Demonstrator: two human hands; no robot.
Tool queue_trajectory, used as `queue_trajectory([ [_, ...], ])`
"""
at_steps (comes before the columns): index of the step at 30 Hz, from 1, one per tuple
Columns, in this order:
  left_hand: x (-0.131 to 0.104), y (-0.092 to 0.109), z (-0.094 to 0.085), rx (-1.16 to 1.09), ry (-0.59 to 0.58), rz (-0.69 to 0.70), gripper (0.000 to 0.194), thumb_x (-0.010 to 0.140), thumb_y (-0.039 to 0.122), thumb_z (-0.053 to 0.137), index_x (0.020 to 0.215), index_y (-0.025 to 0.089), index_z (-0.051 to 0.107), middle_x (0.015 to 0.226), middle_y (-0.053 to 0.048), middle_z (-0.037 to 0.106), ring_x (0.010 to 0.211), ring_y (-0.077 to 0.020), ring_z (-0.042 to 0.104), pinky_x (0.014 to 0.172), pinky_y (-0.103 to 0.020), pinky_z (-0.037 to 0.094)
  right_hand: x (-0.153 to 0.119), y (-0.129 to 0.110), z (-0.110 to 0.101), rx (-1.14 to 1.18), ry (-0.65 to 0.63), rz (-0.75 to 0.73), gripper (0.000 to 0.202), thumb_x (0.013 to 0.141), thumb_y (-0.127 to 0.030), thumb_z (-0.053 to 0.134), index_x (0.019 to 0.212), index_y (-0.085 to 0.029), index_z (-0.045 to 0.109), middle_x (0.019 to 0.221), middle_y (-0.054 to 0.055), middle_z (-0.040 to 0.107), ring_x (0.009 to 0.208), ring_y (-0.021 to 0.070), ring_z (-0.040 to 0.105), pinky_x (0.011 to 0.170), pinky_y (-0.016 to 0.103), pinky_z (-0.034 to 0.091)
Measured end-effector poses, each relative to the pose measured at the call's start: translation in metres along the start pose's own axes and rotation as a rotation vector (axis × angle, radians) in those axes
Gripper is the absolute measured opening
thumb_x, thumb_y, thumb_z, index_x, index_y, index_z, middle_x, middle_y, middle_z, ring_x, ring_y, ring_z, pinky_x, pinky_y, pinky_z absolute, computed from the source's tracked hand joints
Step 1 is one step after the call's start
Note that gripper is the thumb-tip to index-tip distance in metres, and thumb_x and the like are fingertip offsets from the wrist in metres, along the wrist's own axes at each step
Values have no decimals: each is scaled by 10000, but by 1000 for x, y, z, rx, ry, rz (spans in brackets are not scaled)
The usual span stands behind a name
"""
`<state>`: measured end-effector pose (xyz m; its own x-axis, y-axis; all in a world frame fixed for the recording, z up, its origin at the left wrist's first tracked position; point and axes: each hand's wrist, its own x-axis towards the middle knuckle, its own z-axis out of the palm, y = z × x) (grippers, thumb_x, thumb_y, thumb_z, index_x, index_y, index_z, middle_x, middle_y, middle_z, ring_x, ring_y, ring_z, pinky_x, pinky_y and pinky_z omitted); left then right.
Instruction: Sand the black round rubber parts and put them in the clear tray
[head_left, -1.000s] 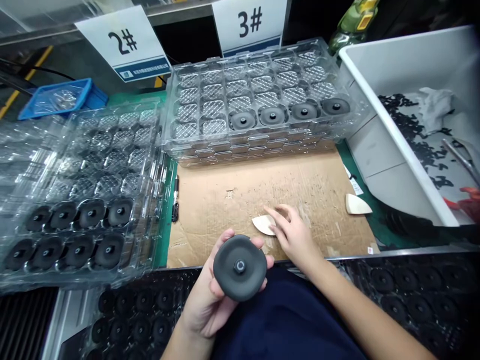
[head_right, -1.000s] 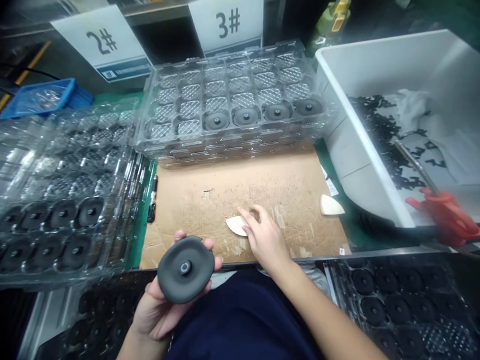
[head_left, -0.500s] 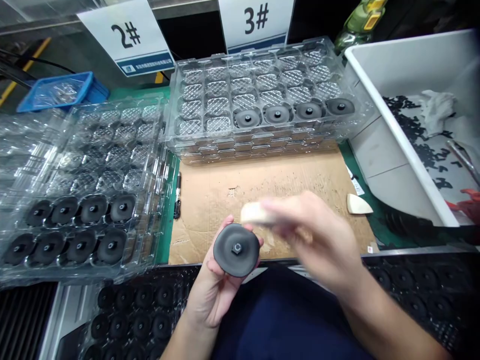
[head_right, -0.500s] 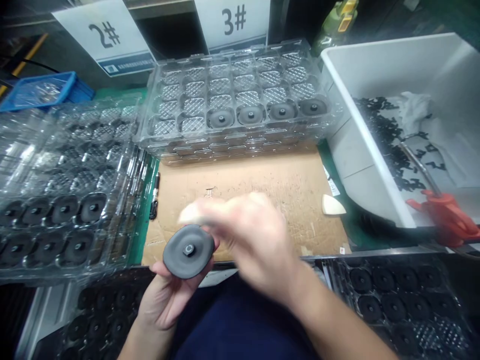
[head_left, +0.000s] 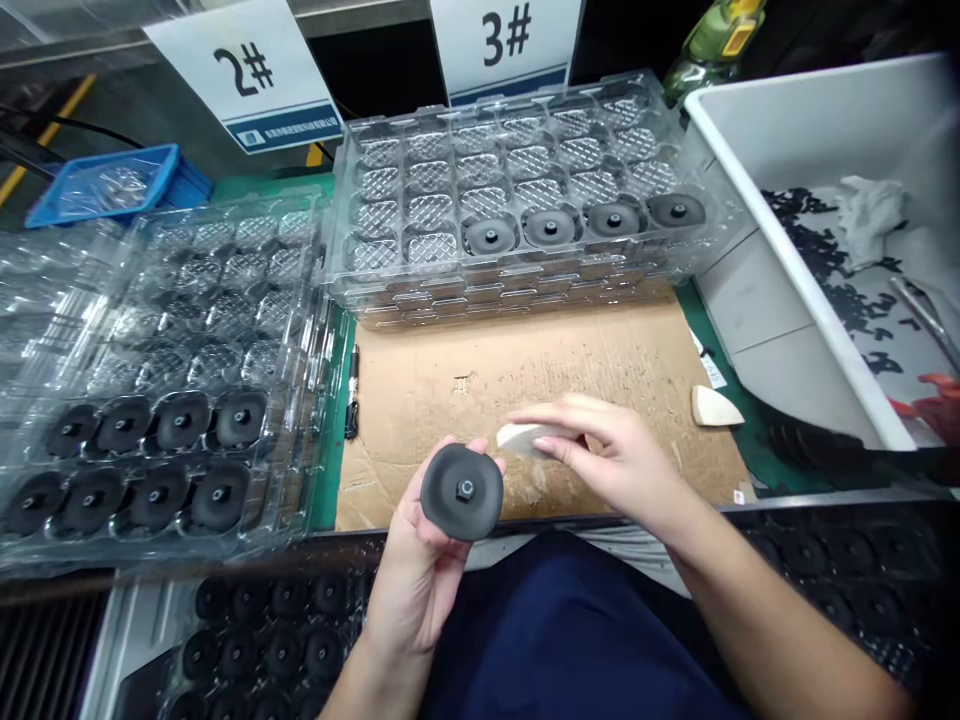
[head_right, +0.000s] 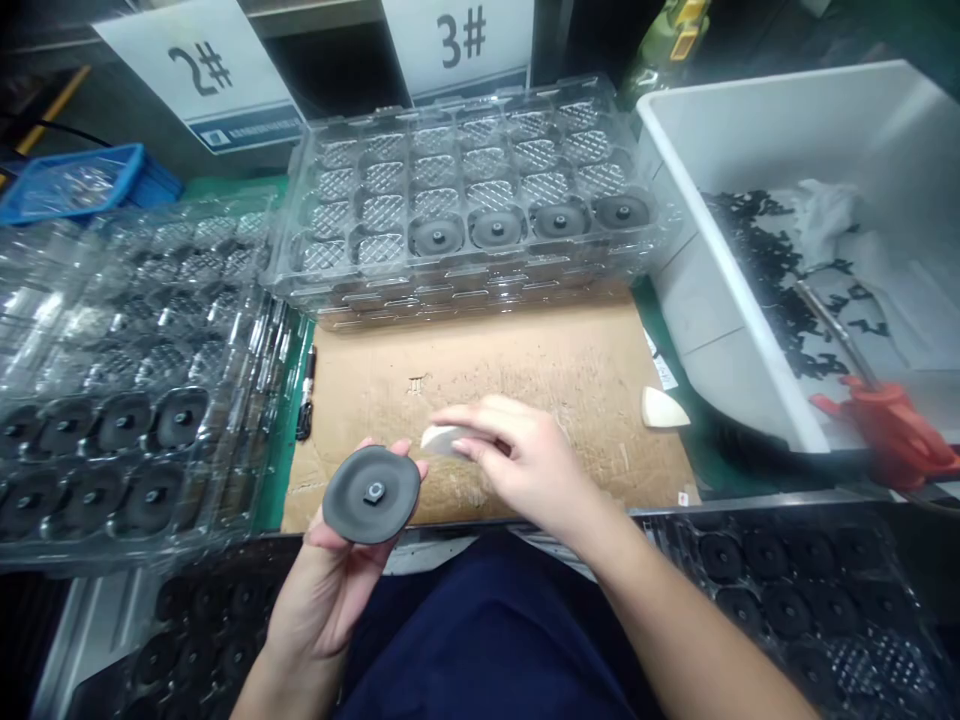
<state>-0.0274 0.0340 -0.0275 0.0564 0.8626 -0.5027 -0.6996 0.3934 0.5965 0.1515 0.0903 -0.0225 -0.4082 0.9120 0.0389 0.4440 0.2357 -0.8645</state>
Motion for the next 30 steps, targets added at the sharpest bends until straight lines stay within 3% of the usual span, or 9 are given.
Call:
queue_trajectory([
  [3, -1, 2, -1, -8, -46, 8, 554, 603, 406, 746, 1120, 268, 602, 1191, -54, 628, 1026, -225, 619, 885, -256, 494, -16, 38, 18, -58, -28, 74, 292, 866, -170, 504, 1125, -264, 600, 877, 16, 643, 765, 130, 581, 695, 259, 467],
  [6, -1, 3, 2, -7, -65, 7, 560, 619, 399, 738, 1144, 277, 586, 1222, -55, 606, 1042, -226, 610, 892, -259, 489, -24, 48, 25, -67, -77, 58, 274, 866, -177, 494, 1106, -243, 611, 880, 27, 659, 800, 145, 600, 735, 281, 479],
  [10, -3, 1, 11, 16, -70, 13, 566, 618, 382, 748, 1148, 272, 581, 1203, -31, 615, 1038, -222, 606, 915, -275, 477, -14, 0, 8, -50, 127, 52, 298, 894, -224, 467, 1179, -263, 545, 1037, 30, 633, 864, 142, 587, 727, 273, 472],
  [12, -4, 0, 14, 23, -64, 9, 519, 665, 354, 728, 1155, 266, 580, 1149, -21, 642, 1038, -204, 601, 875, -230, 491, -9, -33, 1, -40, 240, -96, 335, 884, -220, 483, 1217, -225, 512, 1071, 39, 629, 896, 147, 580, 752, 279, 464],
  [15, -4, 0, 14, 5, -46, -30, 428, 731, 289, 688, 1147, 286, 585, 1101, -3, 661, 1023, -195, 608, 841, -221, 510, -7, -63, 1, -33, 153, -302, 289, 881, -183, 446, 1147, -139, 554, 951, 53, 667, 820, 149, 589, 762, 296, 458],
  [18, -3, 0, 15, -16, -9, 13, 388, 725, 247, 695, 1097, 317, 607, 1086, 39, 667, 983, -158, 628, 839, -211, 518, -1, -68, 6, -10, -59, -218, 243, 873, -145, 446, 1067, -164, 591, 900, 13, 665, 773, 119, 592, 723, 243, 458],
  [23, -5, 2, 24, -65, -89, -34, 340, 663, 272, 749, 992, 289, 666, 983, 45, 700, 878, -100, 650, 706, -97, 513, 6, -65, 8, -81, 139, -295, 295, 895, -171, 401, 1138, -98, 550, 988, 77, 645, 879, 164, 580, 802, 300, 440],
  [27, -9, 9, 17, -52, -112, -36, 506, 591, 330, 782, 1074, 309, 633, 1125, 27, 664, 1003, -193, 623, 849, -252, 524, -14, -65, -9, 8, -107, -256, 239, 884, -137, 444, 1085, -161, 571, 923, 15, 643, 807, 106, 573, 742, 221, 437],
  [30, -11, 9, 16, -46, -120, -95, 408, 664, 262, 749, 1059, 286, 651, 1053, 26, 692, 1005, -162, 622, 856, -206, 506, -22, -67, -22, -192, 13, -149, 234, 881, -135, 461, 1076, -175, 585, 784, 7, 612, 701, 116, 532, 650, 249, 404],
])
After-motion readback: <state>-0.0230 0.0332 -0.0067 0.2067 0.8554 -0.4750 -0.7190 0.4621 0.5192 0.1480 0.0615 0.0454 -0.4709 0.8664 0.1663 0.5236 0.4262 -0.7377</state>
